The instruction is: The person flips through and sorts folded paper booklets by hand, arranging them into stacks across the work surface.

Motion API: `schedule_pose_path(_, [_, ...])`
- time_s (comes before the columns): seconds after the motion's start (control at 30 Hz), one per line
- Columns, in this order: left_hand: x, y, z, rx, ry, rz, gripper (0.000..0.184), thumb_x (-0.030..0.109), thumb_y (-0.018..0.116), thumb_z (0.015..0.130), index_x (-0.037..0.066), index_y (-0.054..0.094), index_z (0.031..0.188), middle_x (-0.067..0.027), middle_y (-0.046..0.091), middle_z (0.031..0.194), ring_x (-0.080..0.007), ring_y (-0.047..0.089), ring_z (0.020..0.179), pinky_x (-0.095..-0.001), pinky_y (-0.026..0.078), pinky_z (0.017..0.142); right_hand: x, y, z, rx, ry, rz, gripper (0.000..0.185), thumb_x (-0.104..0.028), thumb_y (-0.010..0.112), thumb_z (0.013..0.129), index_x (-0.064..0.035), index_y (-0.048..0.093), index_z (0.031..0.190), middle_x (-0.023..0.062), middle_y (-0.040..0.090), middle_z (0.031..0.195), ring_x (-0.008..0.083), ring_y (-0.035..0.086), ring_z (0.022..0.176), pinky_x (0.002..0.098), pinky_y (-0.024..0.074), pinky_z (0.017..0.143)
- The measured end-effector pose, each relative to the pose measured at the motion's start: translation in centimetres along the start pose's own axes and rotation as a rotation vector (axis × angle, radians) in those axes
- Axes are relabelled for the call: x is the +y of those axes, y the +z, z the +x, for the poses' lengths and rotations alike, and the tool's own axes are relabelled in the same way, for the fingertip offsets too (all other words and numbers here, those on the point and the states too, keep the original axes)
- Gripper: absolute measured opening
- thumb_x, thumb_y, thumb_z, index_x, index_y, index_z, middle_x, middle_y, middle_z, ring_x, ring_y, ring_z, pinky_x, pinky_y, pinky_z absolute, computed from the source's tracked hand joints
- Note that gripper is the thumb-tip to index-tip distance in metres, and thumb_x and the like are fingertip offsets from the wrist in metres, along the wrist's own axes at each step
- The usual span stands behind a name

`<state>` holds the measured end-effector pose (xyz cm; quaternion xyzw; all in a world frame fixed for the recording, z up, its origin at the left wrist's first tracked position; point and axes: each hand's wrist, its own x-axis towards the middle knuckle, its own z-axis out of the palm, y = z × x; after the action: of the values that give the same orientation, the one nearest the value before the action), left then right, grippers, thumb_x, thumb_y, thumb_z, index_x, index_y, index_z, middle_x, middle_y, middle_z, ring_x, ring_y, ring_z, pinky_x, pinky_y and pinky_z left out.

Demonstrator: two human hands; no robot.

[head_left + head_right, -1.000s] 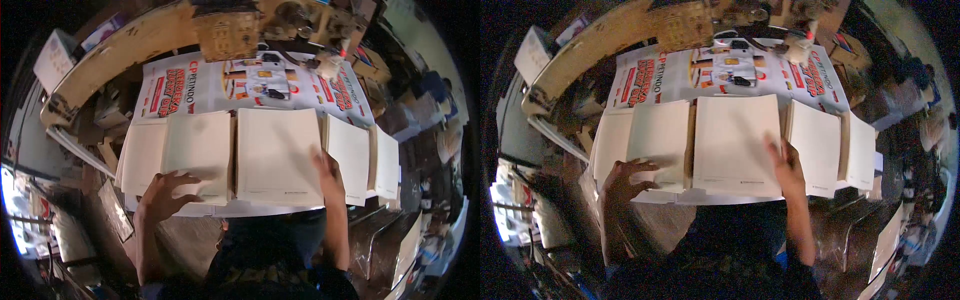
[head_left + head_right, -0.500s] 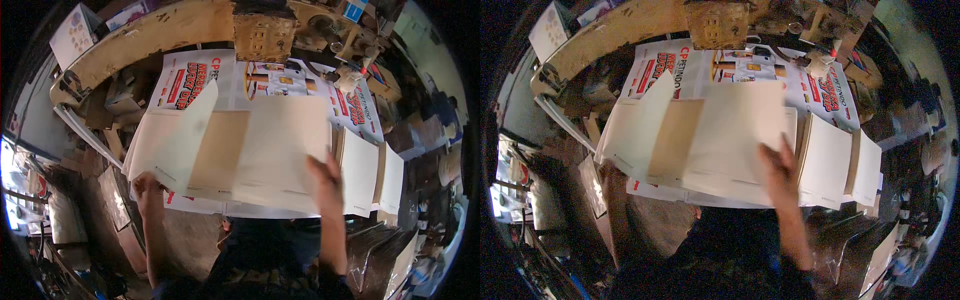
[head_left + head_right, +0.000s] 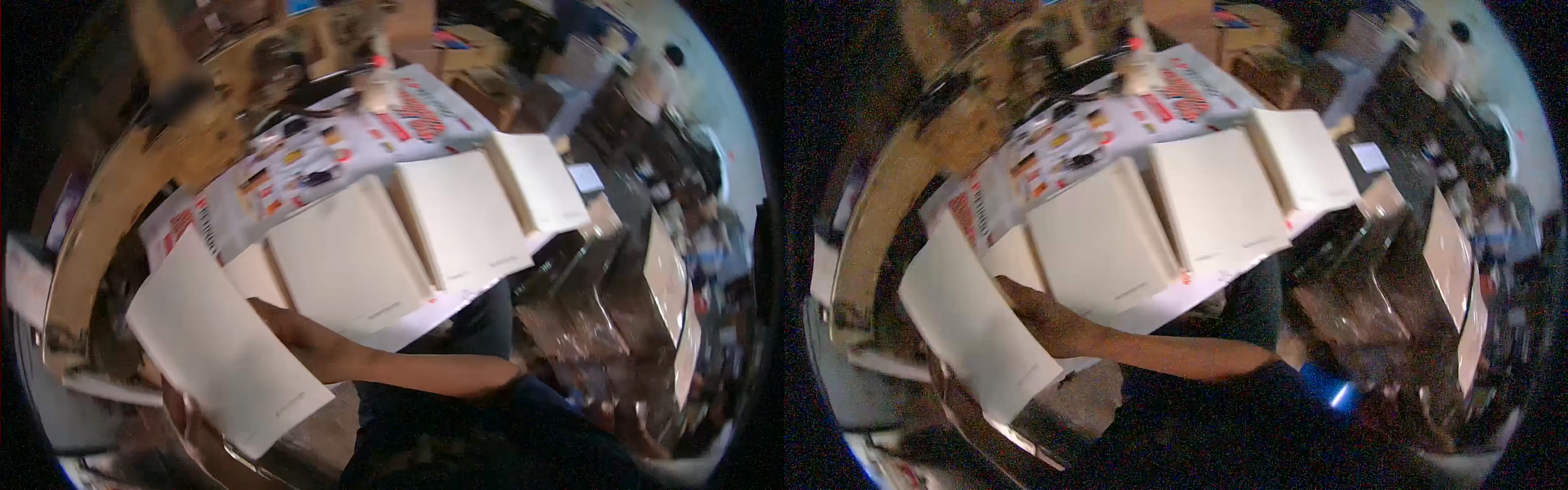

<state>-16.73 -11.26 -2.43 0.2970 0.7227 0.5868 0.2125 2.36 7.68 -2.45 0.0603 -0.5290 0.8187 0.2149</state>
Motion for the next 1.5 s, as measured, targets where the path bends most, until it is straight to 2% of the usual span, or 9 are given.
schedule_pose_path(0.3, [9.5, 16.3, -1.6, -0.058, 0.167, 0.093, 0.071, 0.023, 0.061, 0.088, -0.001, 0.028, 0.146, -0.0213, 0.038, 0.143, -0.0293, 0.044, 0.125, -0.0401, 0.036, 0.104, -9.2, -6.1, -12.0, 0.606, 0.154, -0.278, 0.07, -0.05, 0.05, 0.096, 0.0003, 0.038, 0.143, 0.0135, 0.046, 0.139, 0.0217, 0.05, 0.111, 0.034, 0.0452, 0.091])
schedule_pose_path(0.43, [6.9, 27.3, -0.9, -0.55, 0.187, 0.01, 0.047, 0.025, 0.056, 0.095, -0.004, 0.047, 0.131, -0.0112, 0.055, 0.124, -0.0196, 0.053, 0.111, -0.0313, 0.042, 0.095, -12.1, -7.0, -21.5, 1.026, -0.047, -0.599, 0.023, -0.02, 0.065, 0.092, -0.0041, 0.063, 0.108, -0.004, 0.058, 0.076, 0.0046, 0.054, 0.063, 0.0228, 0.0412, 0.049])
schedule_pose_path(0.67, [7.1, 42.1, -4.4, -0.863, 0.915, 0.501, 0.036, 0.024, 0.081, 0.071, -0.002, 0.066, 0.091, -0.0206, 0.067, 0.09, -0.0341, 0.065, 0.084, -0.0428, 0.051, 0.075, -21.1, -9.5, -32.2, 1.681, -0.418, -0.917, 0.04, -0.023, 0.07, 0.088, -0.0008, 0.06, 0.12, 0.0091, 0.067, 0.109, 0.0157, 0.062, 0.098, 0.0282, 0.0466, 0.086])
schedule_pose_path(0.83, [7.9, 41.6, -1.8, -1.127, 0.647, 0.384, 0.027, 0.019, 0.074, 0.082, -0.006, 0.063, 0.086, -0.017, 0.066, 0.078, -0.0311, 0.066, 0.07, -0.0385, 0.052, 0.067, -20.1, -12.0, -35.6, 1.616, -0.208, -0.691, 0.049, -0.026, 0.074, 0.085, -0.0003, 0.058, 0.123, 0.0105, 0.066, 0.111, 0.0173, 0.061, 0.103, 0.0306, 0.0462, 0.092])
schedule_pose_path(0.93, [7.7, 37.5, -1.4, -0.92, 0.498, 0.142, 0.019, 0.015, 0.066, 0.089, -0.004, 0.065, 0.091, -0.0047, 0.064, 0.076, -0.0077, 0.057, 0.071, -0.0265, 0.049, 0.065, -17.0, -15.9, -35.1, 1.55, 0.047, -0.741, 0.054, -0.026, 0.075, 0.084, -0.0001, 0.056, 0.126, 0.0114, 0.066, 0.113, 0.019, 0.061, 0.102, 0.0319, 0.0466, 0.093])
schedule_pose_path(1.07, [8.8, 30.5, -0.8, -0.837, 0.375, -0.173, 0.026, 0.013, 0.073, 0.084, -0.002, 0.06, 0.101, -0.0113, 0.065, 0.091, -0.0145, 0.062, 0.082, -0.0276, 0.049, 0.075, -14.8, -17.6, -28.3, 1.324, 0.107, -0.548, 0.054, -0.027, 0.073, 0.084, 0.0004, 0.055, 0.127, 0.0132, 0.065, 0.112, 0.0217, 0.063, 0.097, 0.031, 0.0474, 0.092])
schedule_pose_path(1.2, [8.1, 25.3, -2.2, -0.698, 0.639, 1.257, 0.082, 0.04, 0.086, 0.062, 0.006, 0.04, 0.121, -0.0159, 0.05, 0.127, -0.0298, 0.045, 0.124, -0.0539, 0.02, 0.107, -14.6, -18.5, -23.1, 1.031, 0.22, -0.778, 0.051, -0.026, 0.068, 0.087, -0.0013, 0.055, 0.129, 0.0131, 0.065, 0.111, 0.0208, 0.062, 0.096, 0.0301, 0.048, 0.09])
schedule_pose_path(1.4, [6.9, 22.8, 0.5, -0.741, 0.502, 0.877, 0.049, 0.042, 0.081, 0.07, 0.004, 0.06, 0.093, -0.015, 0.065, 0.093, -0.0356, 0.062, 0.092, -0.0476, 0.037, 0.102, -14.2, -18.0, -19.5, 1.371, 0.398, -0.315, 0.048, -0.031, 0.063, 0.09, 0.004, 0.058, 0.124, 0.0139, 0.063, 0.111, 0.0173, 0.06, 0.1, 0.0288, 0.0482, 0.086])
schedule_pose_path(1.5, [6.2, 20.4, 1.1, -0.652, 0.314, 0.544, 0.018, 0.016, 0.071, 0.084, -0.002, 0.067, 0.087, -0.011, 0.068, 0.084, -0.0273, 0.066, 0.079, -0.0352, 0.05, 0.078, -13.5, -17.1, -20.1, 1.139, 0.378, -0.778, 0.046, -0.029, 0.061, 0.092, 0.0046, 0.057, 0.122, 0.015, 0.062, 0.114, 0.0201, 0.06, 0.103, 0.0314, 0.0473, 0.092])
